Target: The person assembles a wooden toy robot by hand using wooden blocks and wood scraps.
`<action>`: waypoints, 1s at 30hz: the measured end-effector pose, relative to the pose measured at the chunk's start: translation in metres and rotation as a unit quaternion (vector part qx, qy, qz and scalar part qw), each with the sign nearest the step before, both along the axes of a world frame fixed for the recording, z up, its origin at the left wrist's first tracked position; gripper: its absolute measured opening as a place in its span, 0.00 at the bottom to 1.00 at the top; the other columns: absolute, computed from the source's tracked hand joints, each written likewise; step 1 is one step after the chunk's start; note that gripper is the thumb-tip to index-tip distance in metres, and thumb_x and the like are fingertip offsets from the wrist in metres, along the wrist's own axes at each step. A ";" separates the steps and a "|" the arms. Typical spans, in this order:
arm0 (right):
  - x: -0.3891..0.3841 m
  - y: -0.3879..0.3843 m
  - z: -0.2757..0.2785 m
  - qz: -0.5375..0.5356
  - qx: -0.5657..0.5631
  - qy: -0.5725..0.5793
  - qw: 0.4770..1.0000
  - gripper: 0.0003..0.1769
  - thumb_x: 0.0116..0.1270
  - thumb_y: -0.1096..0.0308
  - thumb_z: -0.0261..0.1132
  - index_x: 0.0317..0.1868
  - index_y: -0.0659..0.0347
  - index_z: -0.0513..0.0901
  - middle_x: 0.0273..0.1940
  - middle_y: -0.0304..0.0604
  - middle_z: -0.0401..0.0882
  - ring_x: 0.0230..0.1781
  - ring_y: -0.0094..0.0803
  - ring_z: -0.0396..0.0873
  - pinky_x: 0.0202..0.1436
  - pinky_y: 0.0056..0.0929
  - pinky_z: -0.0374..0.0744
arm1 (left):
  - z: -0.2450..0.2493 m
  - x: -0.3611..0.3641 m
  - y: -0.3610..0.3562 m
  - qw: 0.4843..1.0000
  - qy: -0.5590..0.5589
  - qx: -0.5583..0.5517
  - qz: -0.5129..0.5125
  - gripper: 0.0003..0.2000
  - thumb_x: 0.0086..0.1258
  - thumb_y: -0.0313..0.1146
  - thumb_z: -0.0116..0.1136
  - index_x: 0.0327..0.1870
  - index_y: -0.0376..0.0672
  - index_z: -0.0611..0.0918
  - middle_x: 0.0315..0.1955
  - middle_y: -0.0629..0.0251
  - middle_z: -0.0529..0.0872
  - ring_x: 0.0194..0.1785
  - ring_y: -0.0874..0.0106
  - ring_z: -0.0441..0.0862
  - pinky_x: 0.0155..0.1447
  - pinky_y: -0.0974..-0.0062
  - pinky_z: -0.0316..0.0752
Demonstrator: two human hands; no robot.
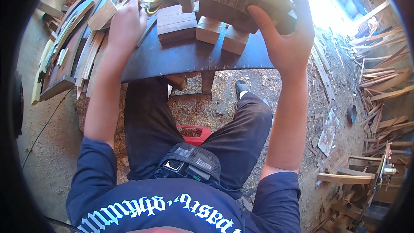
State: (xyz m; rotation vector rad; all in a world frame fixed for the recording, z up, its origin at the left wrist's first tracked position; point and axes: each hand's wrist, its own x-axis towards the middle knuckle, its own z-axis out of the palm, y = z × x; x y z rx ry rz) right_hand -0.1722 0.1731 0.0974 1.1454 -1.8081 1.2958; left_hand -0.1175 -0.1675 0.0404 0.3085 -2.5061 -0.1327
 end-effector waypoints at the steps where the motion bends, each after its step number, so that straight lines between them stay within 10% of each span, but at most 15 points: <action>1: -0.001 0.001 -0.001 0.006 -0.001 0.004 1.000 0.32 0.71 0.66 0.79 0.72 0.64 0.78 0.74 0.48 0.77 0.70 0.35 0.78 0.70 0.34 0.81 | 0.005 0.019 0.022 0.998 0.009 0.043 -0.052 0.09 0.75 0.31 0.61 0.49 0.36 0.85 0.41 0.46 0.91 0.45 0.47 0.92 0.49 0.54 0.86; 5: -0.001 0.001 -0.002 0.000 -0.012 -0.013 1.000 0.32 0.71 0.67 0.79 0.72 0.64 0.77 0.73 0.48 0.77 0.70 0.35 0.79 0.68 0.33 0.83 | -0.010 0.053 0.074 0.984 0.008 -0.015 -0.178 0.07 0.72 0.33 0.66 0.46 0.44 0.89 0.41 0.64 0.89 0.52 0.59 0.85 0.62 0.59 0.79; 30: -0.003 0.004 0.002 -0.009 -0.001 -0.028 1.000 0.33 0.70 0.65 0.80 0.71 0.64 0.78 0.72 0.49 0.78 0.69 0.36 0.79 0.68 0.34 0.81 | -0.035 0.020 0.080 0.941 0.025 0.174 -0.288 0.11 0.70 0.27 0.69 0.53 0.40 0.90 0.39 0.52 0.92 0.46 0.52 0.90 0.55 0.58 0.83</action>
